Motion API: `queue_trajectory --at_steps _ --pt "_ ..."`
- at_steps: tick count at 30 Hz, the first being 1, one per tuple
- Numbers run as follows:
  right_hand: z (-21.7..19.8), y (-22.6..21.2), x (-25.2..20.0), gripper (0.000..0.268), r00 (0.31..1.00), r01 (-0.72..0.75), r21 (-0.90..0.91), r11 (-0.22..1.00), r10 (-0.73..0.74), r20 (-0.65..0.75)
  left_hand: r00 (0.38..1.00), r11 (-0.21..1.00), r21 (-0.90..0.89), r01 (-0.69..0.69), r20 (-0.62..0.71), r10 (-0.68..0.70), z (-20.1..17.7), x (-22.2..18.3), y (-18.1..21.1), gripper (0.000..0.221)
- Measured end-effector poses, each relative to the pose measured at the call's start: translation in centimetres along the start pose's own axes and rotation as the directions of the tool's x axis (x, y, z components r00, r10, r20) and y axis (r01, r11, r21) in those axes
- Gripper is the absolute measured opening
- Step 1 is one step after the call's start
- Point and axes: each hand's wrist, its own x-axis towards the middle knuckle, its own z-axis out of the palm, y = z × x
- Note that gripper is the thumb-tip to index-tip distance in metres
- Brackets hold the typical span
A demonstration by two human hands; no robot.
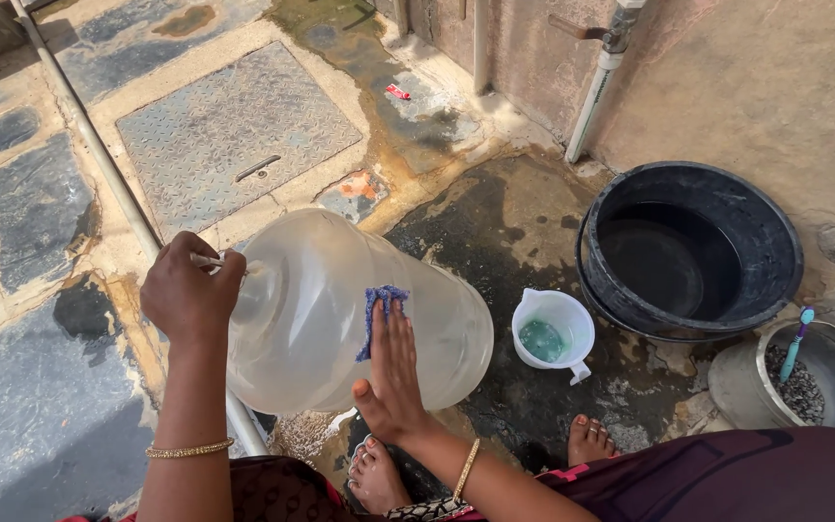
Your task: Cleaning the exterior of a large plastic water jug using a sponge and water.
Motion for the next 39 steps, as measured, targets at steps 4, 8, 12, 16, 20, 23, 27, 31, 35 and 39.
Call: queue_trajectory --at_steps 4,8,12,16,20,23,27,31,35,39 --pt "-0.1 11.1 -1.2 0.105 0.987 -0.156 -0.114 0.981 0.149 -0.067 0.995 0.993 0.064 0.099 0.026 -0.101 0.8 0.1 -1.9 0.025" --pt "-0.3 16.6 -0.2 0.103 0.929 -0.368 -0.17 0.914 0.353 -0.112 0.993 0.995 0.05 0.092 -0.079 -0.087 1.3 1.0 -2.4 0.024" --pt "-0.4 1.1 1.2 0.109 1.0 -0.026 0.107 0.994 0.025 0.009 0.988 0.985 0.078 0.154 0.008 -0.155 0.9 0.9 -1.6 0.025" --pt "-0.5 5.6 -0.4 0.107 0.988 0.097 -0.104 0.99 -0.084 0.129 0.989 0.988 0.042 0.147 0.003 -0.148 0.6 0.1 -2.2 0.023" --pt "-2.2 17.9 -1.7 0.102 0.945 -0.324 -0.236 0.916 0.323 -0.047 0.991 0.99 0.06 0.131 -0.017 -0.13 0.6 0.1 -2.0 0.026" --pt "-2.8 19.0 0.7 0.099 0.913 -0.407 -0.107 0.907 0.408 -0.011 0.996 0.994 0.068 0.087 -0.026 -0.085 0.7 0.5 -0.8 0.026" --pt "-3.6 8.3 6.0 0.104 0.987 -0.149 0.188 0.971 0.135 0.087 1.0 0.999 0.04 -0.001 -0.023 0.002 0.5 0.1 1.3 0.029" --pt "0.1 5.6 0.8 0.103 0.985 0.171 -0.056 0.984 -0.173 -0.024 0.997 0.997 0.063 -0.041 -0.064 0.045 0.9 0.8 1.4 0.034" --pt "2.3 9.1 -3.7 0.105 0.759 0.629 -0.541 0.558 -0.591 0.273 1.0 1.0 0.004 0.016 0.007 -0.016 1.7 1.3 -0.4 0.032" --pt "0.3 4.6 3.1 0.102 0.964 0.265 -0.177 0.948 -0.264 0.03 0.999 0.998 -0.057 -0.032 0.006 0.033 2.0 1.3 0.1 0.027"
